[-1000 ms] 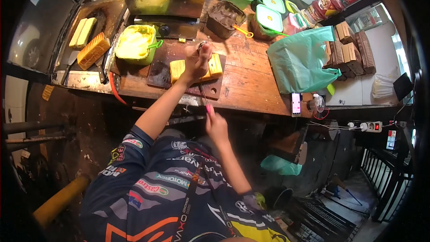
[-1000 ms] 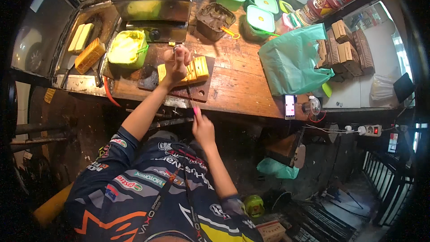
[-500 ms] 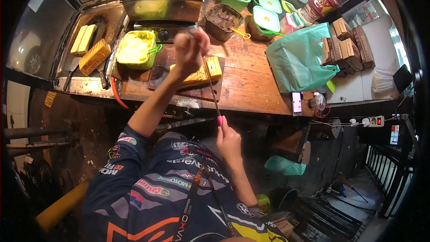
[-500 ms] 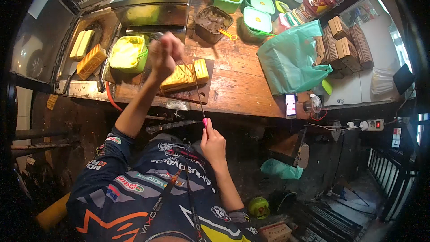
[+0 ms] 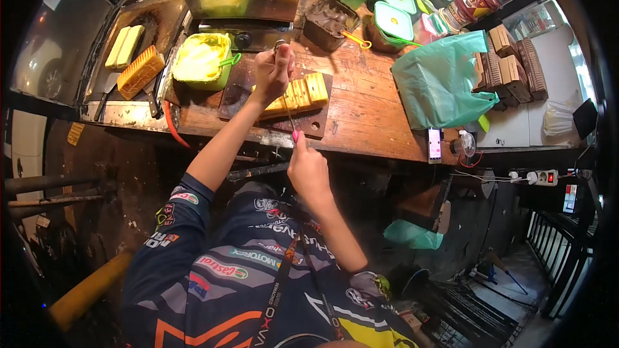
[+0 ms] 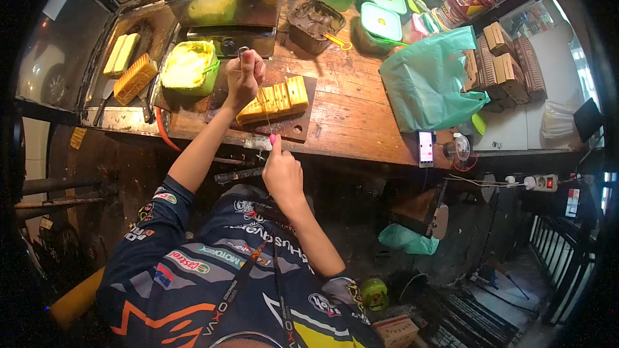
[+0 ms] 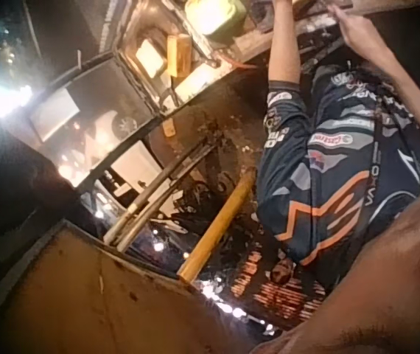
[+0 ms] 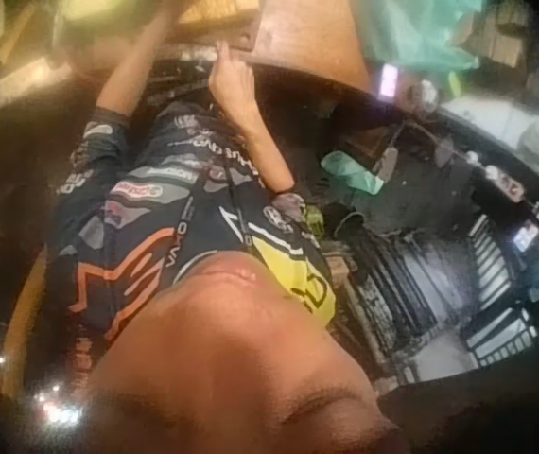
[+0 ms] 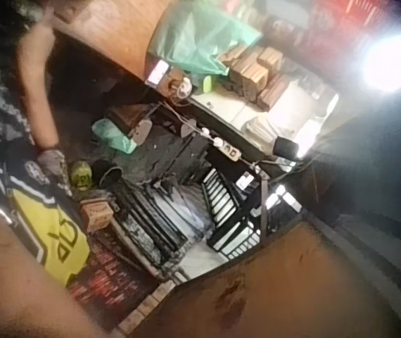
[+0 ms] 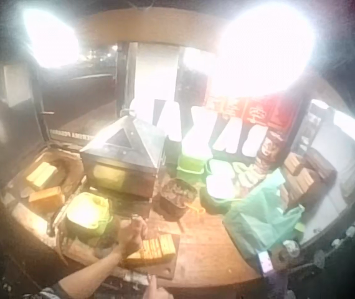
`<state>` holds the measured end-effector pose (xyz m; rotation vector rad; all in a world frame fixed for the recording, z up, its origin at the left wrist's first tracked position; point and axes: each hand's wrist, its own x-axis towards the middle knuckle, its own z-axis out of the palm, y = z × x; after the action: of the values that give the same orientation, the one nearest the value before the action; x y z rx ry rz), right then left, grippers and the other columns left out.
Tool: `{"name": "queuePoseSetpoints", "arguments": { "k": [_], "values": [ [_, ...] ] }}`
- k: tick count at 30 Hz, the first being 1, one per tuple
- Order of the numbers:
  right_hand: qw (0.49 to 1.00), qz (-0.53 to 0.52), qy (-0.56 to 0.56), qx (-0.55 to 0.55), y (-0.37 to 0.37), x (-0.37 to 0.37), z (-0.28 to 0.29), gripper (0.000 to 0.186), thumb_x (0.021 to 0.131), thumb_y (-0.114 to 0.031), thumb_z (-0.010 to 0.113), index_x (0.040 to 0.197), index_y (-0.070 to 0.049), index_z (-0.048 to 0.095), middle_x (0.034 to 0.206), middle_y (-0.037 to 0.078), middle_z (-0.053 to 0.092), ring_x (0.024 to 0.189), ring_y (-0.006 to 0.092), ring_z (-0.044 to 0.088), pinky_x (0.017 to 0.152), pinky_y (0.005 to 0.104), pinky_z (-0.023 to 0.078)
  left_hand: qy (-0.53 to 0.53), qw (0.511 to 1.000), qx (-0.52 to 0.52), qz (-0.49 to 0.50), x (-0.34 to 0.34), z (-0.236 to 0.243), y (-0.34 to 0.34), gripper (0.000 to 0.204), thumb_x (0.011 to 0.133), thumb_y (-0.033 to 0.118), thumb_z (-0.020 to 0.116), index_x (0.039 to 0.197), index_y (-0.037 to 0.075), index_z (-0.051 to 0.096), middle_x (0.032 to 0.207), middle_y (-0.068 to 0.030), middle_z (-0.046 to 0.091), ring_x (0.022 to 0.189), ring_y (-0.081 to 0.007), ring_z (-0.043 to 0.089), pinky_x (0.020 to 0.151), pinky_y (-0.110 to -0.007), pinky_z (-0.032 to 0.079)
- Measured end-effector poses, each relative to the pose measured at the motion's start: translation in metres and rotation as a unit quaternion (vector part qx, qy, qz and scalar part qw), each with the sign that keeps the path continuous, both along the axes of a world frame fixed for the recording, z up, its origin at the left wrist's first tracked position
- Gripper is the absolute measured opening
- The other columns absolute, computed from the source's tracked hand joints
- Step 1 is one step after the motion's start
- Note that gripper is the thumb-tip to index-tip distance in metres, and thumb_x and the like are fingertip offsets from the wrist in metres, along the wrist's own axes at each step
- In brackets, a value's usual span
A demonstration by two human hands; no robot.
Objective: The person grills slices of bread on a flat griddle using spatulas, then transfers a slice to a wooden board to cut it into smaller pieces with a knife before placing them into a cardboard box.
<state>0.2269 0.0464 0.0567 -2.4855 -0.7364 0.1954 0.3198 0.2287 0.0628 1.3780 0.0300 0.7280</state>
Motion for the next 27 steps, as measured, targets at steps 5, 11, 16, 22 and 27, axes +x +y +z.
{"name": "queuePoseSetpoints", "arguments": {
  "k": [5,11,16,22,27],
  "values": [
    [0.998,0.037,0.034,-0.037,-0.01,0.001,0.026,0.033,0.084,-0.007,0.054,0.114,0.005,0.053,0.065,0.025,0.059,0.059,0.0427,0.059,0.056,0.0516,0.047,0.004,0.999,0.019,0.027,-0.004,-0.005,0.002,0.054,0.097,0.05,0.039,0.063,0.008,0.039,0.052,0.003,0.035,0.046,-0.0059,0.033,0.042,-0.022,0.025],
    [0.999,0.041,0.029,-0.009,0.024,0.035,-0.017,0.043,0.077,0.0,0.052,0.12,0.006,0.049,0.066,0.027,0.06,0.06,0.0446,0.06,0.057,0.0505,0.049,-0.013,0.999,0.02,0.033,0.001,-0.001,-0.002,0.054,0.097,0.049,0.04,0.062,0.008,0.039,0.052,0.0027,0.035,0.046,-0.0066,0.035,0.042,-0.023,0.025],
    [0.997,0.06,0.043,0.015,-0.021,0.0,0.007,0.038,0.082,-0.005,0.052,0.119,0.006,0.049,0.063,0.024,0.058,0.059,0.0439,0.059,0.056,0.0499,0.048,-0.001,0.998,0.012,0.064,0.005,-0.005,0.002,0.055,0.096,0.051,0.041,0.062,0.008,0.04,0.051,0.0017,0.036,0.045,-0.0076,0.037,0.042,-0.023,0.027],
    [0.996,0.028,0.005,0.089,0.029,0.04,-0.073,0.04,0.085,-0.006,0.052,0.123,0.002,0.046,0.063,0.026,0.057,0.056,0.0439,0.057,0.054,0.0507,0.048,-0.009,1.0,-0.003,0.028,0.01,0.002,-0.006,0.054,0.097,0.049,0.04,0.062,0.007,0.039,0.052,0.0011,0.036,0.045,-0.0078,0.037,0.042,-0.024,0.028],
    [0.996,0.041,0.063,0.057,-0.043,-0.014,-0.027,0.042,0.086,-0.007,0.052,0.126,0.001,0.046,0.066,0.026,0.058,0.057,0.0436,0.057,0.055,0.0503,0.048,0.012,0.997,0.003,0.072,0.009,-0.008,0.005,0.055,0.097,0.05,0.037,0.063,0.008,0.038,0.052,0.0009,0.034,0.046,-0.009,0.038,0.042,-0.024,0.029]
  ]
}}
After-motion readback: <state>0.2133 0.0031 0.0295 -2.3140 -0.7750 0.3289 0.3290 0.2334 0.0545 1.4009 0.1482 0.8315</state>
